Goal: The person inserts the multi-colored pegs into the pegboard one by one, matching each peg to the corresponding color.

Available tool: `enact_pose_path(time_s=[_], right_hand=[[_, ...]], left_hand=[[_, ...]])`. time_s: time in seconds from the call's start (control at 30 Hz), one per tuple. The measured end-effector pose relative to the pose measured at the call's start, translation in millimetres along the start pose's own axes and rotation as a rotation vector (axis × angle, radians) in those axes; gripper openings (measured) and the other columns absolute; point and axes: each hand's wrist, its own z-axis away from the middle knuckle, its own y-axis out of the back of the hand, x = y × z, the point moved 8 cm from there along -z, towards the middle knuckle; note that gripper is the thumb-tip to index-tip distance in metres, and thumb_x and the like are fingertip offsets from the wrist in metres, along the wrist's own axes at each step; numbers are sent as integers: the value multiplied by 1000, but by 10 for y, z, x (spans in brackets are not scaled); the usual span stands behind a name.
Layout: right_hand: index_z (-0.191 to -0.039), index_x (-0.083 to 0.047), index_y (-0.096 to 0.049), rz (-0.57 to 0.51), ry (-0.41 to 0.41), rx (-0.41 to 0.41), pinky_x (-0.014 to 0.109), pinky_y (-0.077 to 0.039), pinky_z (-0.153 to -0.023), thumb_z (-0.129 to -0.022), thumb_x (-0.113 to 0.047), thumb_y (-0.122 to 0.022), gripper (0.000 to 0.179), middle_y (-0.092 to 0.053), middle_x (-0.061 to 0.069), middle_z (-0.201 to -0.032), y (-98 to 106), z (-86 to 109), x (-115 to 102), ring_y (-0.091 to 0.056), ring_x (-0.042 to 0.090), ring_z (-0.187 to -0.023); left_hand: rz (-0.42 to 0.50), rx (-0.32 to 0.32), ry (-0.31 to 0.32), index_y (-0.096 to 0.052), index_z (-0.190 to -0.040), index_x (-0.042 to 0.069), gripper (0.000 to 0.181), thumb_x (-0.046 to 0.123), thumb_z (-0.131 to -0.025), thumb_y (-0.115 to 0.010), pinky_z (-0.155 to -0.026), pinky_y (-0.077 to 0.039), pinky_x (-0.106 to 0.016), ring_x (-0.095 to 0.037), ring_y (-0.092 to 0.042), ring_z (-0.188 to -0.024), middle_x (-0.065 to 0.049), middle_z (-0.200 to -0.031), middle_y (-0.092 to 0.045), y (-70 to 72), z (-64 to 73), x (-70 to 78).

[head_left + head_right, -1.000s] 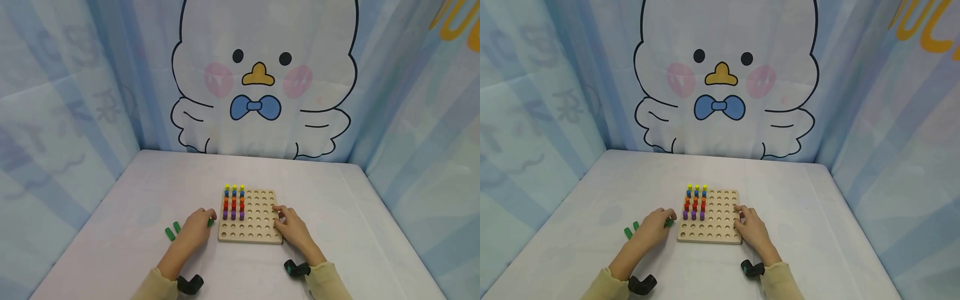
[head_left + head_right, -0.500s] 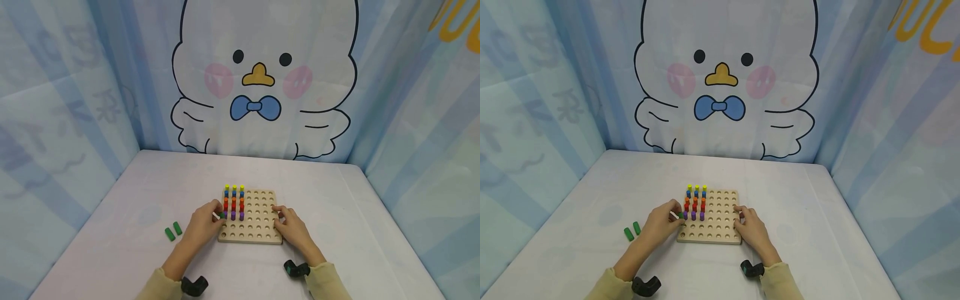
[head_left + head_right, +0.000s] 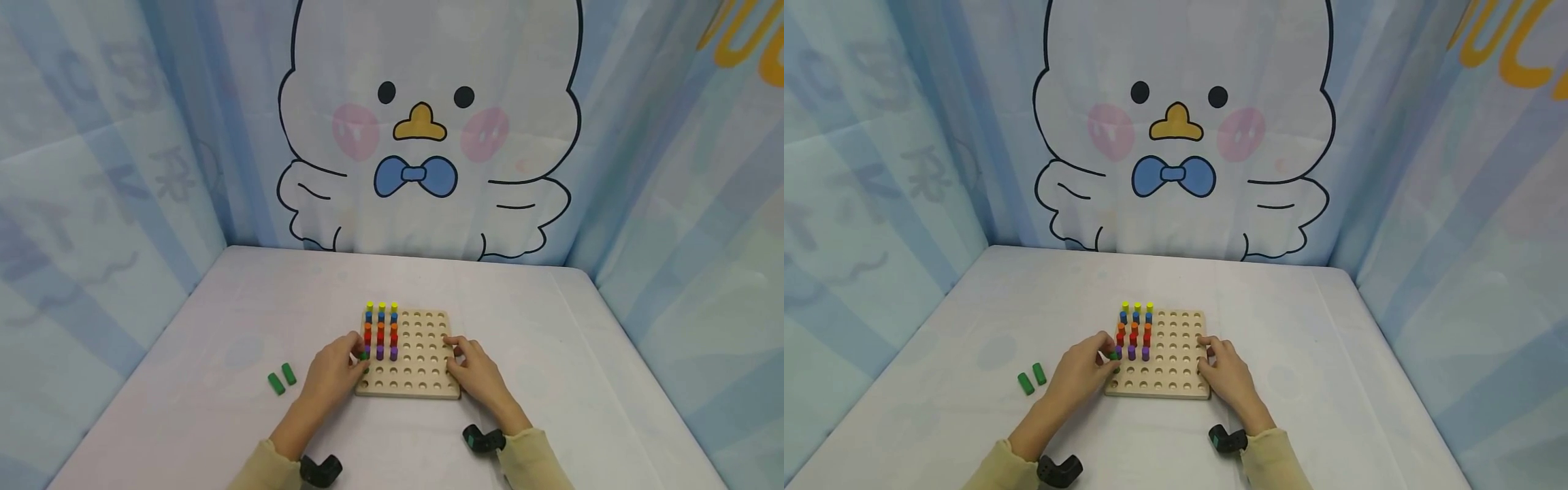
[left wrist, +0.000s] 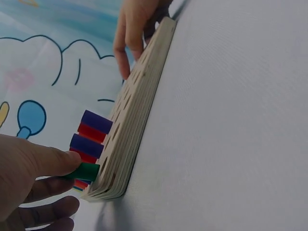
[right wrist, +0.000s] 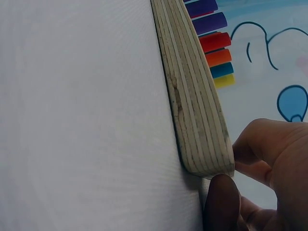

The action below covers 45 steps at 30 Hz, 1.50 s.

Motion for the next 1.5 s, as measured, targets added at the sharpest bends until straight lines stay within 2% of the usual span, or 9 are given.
enact_pose_path(time_s=[0.33, 0.53, 0.7, 0.87, 0.97, 1.13, 1.3, 1.4, 1.5], right_hand=[[-134, -12, -64, 5, 2, 6, 31, -42, -69, -95, -14, -63, 40, -61, 9, -108, 0, -20, 3, -52, 12, -78], [-134, -12, -64, 6, 4, 2, 31, -42, -68, -95, -13, -63, 40, -61, 9, -109, -1, -18, 9, -52, 13, -78], [-134, -12, -64, 4, -6, 1, 32, -43, -69, -95, -13, -63, 40, -61, 9, -109, -1, 2, 13, -53, 12, -78], [-135, -13, -64, -1, -4, -2, 31, -43, -69, -95, -13, -63, 40, -61, 9, -110, -8, 6, 6, -53, 12, -78], [-135, -13, -64, -3, -1, -1, 31, -42, -69, -95, -13, -63, 39, -61, 9, -110, -6, 5, -1, -53, 12, -77], [-134, -12, -64, 4, 0, 5, 31, -42, -68, -95, -13, -63, 39, -61, 9, -109, 1, 0, 0, -52, 12, -78], [-135, -12, -64, 9, -4, 3, 30, -42, -68, -96, -14, -63, 39, -61, 8, -109, 5, -2, 0, -52, 12, -78], [-135, -13, -64, 11, -3, 1, 31, -42, -68, -96, -14, -63, 39, -61, 8, -110, 3, -1, 2, -52, 12, -79], [-135, -13, -64, 14, -2, -4, 31, -42, -69, -96, -14, -63, 39, -61, 9, -111, -1, -6, 3, -52, 13, -80]], left_hand=[[-163, 32, -122, -63, -92, 23, 24, 20, -85, -86, -65, -45, -26, -9, -54, -74, 7, -88, -66, -30, 7, 62], [-157, 23, -143, -60, -87, 23, 26, 20, -84, -86, -64, -41, -25, -9, -50, -72, 8, -83, -62, -40, 26, 74], [-106, -12, -94, -62, -89, 22, 23, 20, -85, -84, -70, -48, -29, -11, -57, -80, 7, -89, -67, -30, 51, 25], [1, -89, 32, -67, -99, 20, 21, 21, -87, -83, -81, -54, -36, -15, -62, -92, 4, -99, -71, 30, 107, -93], [26, -98, 101, -68, -103, 19, 20, 22, -89, -82, -84, -54, -39, -17, -62, -96, 3, -102, -70, 119, 148, -191], [-9, -37, 182, -70, -105, 14, 18, 21, -91, -79, -87, -56, -45, -23, -64, -98, -2, -106, -72, 345, 202, -400], [-54, 31, 210, -70, -107, 10, 18, 20, -93, -76, -83, -55, -48, -28, -65, -97, -9, -109, -72, 568, 267, -624], [-91, 36, 234, -69, -111, 5, 23, 18, -93, -74, -80, -55, -50, -33, -64, -98, -15, -112, -69, 666, 312, -734], [-127, 1, 284, -64, -115, 0, 29, 17, -93, -71, -74, -54, -50, -35, -61, -94, -22, -111, -64, 706, 360, -833]])
